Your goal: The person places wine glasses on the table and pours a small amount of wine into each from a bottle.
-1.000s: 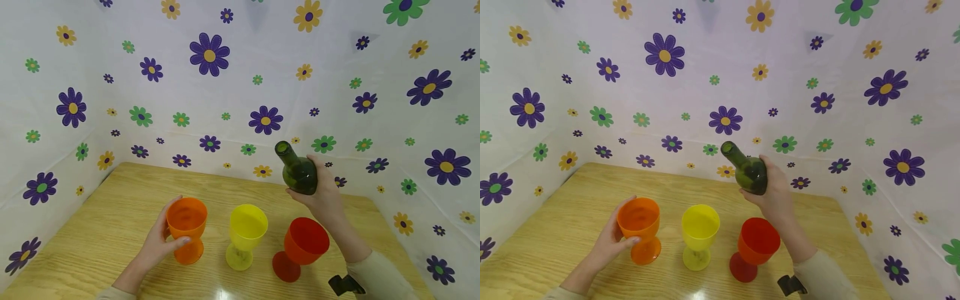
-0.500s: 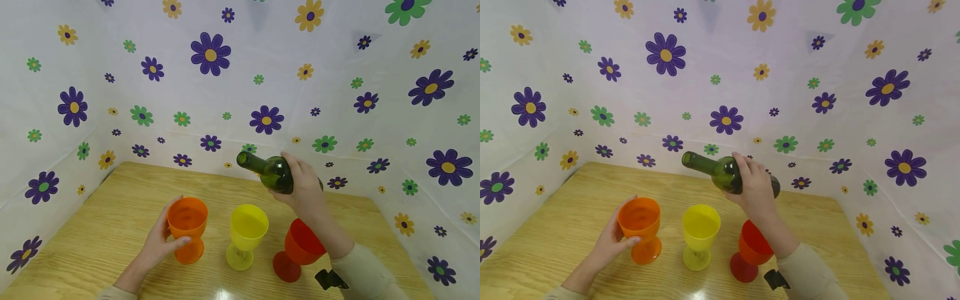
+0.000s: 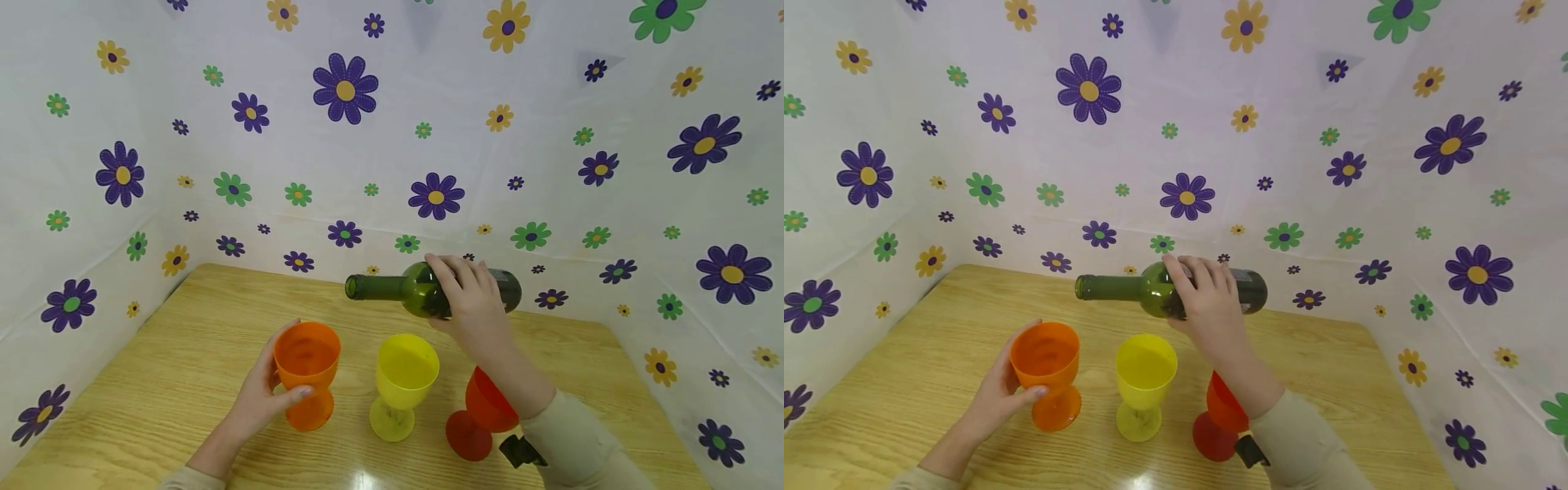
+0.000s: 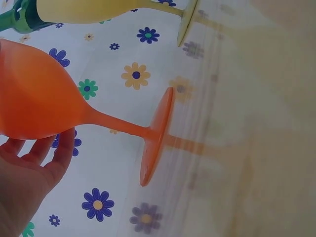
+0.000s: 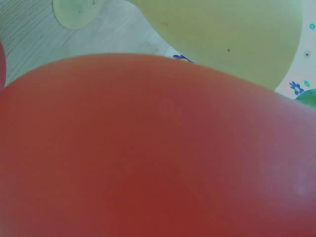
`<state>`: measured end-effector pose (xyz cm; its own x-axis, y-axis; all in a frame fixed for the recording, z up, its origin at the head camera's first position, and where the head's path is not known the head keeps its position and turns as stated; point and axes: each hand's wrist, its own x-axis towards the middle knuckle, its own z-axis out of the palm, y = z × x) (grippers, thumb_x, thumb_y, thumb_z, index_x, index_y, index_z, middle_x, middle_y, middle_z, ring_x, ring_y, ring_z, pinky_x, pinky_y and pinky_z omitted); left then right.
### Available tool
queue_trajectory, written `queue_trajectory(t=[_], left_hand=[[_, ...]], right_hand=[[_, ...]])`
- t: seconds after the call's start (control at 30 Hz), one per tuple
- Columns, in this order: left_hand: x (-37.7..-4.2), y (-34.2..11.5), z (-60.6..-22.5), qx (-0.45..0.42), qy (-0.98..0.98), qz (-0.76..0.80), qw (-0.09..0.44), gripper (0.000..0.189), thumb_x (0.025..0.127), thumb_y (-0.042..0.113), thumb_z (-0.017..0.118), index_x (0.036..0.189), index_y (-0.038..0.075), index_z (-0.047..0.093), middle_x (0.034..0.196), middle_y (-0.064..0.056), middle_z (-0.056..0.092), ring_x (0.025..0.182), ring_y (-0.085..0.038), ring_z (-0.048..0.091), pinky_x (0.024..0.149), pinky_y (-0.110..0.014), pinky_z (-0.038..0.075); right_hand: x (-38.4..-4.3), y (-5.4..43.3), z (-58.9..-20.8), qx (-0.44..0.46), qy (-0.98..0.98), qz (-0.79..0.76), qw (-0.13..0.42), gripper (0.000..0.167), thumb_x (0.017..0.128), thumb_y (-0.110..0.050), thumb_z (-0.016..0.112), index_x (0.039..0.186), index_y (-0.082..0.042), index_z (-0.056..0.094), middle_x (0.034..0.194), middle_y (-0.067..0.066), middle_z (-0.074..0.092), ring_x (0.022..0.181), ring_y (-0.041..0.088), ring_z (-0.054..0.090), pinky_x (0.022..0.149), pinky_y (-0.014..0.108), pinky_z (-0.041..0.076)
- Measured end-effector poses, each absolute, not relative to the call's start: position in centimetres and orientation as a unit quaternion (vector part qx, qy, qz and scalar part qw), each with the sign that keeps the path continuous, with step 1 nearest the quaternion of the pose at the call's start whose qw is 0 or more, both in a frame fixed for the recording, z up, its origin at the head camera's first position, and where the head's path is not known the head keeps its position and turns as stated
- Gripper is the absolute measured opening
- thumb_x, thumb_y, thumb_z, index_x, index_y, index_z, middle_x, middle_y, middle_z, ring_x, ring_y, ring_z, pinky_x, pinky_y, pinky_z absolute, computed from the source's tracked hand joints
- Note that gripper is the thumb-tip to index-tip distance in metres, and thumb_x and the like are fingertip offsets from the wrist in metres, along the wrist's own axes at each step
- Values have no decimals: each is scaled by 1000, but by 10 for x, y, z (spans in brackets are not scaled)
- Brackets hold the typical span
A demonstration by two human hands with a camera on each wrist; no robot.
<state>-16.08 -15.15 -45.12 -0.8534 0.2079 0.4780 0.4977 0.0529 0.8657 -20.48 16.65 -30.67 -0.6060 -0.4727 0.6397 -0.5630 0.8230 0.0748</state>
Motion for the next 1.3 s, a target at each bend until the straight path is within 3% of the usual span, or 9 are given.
queue_trajectory(t=[0.47, 1.3], left_hand=[[-159, -151, -450, -233, -727, -638, 104, 90, 79, -4, 73, 151, 19, 25, 136, -11, 48, 118, -24, 50, 93, -35, 46], [-159, -151, -449, -223, -732, -636, 104, 89, 79, -3, 74, 151, 18, 27, 135, -9, 49, 117, -21, 50, 92, -36, 45]], right_hand=[[-207, 159, -310, 313, -899, 4, 305, 101, 62, -26, 91, 145, -26, 35, 133, 11, 49, 124, 33, 41, 105, 60, 27], [-208, 156, -316, 340, -881, -57, 325, 89, 68, -30, 88, 143, -31, 40, 132, 9, 49, 124, 36, 41, 106, 60, 25]])
